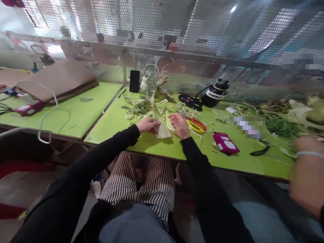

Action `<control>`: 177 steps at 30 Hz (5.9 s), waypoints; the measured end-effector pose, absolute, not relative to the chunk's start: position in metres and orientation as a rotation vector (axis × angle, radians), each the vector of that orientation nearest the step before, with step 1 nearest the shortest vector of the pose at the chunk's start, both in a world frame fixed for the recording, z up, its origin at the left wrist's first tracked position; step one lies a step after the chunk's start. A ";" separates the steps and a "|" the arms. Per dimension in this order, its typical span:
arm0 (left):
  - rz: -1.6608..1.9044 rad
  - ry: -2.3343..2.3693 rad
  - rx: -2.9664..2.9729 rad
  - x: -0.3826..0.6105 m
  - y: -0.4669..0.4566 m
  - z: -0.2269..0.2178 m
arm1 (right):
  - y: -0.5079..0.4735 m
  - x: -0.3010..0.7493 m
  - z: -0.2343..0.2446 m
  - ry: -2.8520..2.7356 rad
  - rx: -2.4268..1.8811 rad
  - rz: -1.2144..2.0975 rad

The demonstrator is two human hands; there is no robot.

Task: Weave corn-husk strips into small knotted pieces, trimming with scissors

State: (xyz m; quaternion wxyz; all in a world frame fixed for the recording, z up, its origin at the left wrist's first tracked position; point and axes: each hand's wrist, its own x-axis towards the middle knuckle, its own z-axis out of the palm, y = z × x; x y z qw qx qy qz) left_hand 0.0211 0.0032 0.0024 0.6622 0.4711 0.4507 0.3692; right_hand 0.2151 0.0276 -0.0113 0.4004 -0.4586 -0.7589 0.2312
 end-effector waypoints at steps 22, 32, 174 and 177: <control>0.903 0.806 1.155 0.013 0.033 0.003 | 0.041 0.195 -0.008 -1.586 -1.167 0.947; 0.623 0.745 1.152 0.018 0.031 0.001 | 0.027 0.200 -0.002 -1.546 -1.183 1.057; 0.830 0.774 0.990 0.011 0.013 -0.014 | 0.007 0.200 0.006 -1.620 -1.195 1.410; 0.858 0.771 0.984 0.012 0.014 -0.014 | 0.005 0.201 0.006 -1.674 -1.212 1.348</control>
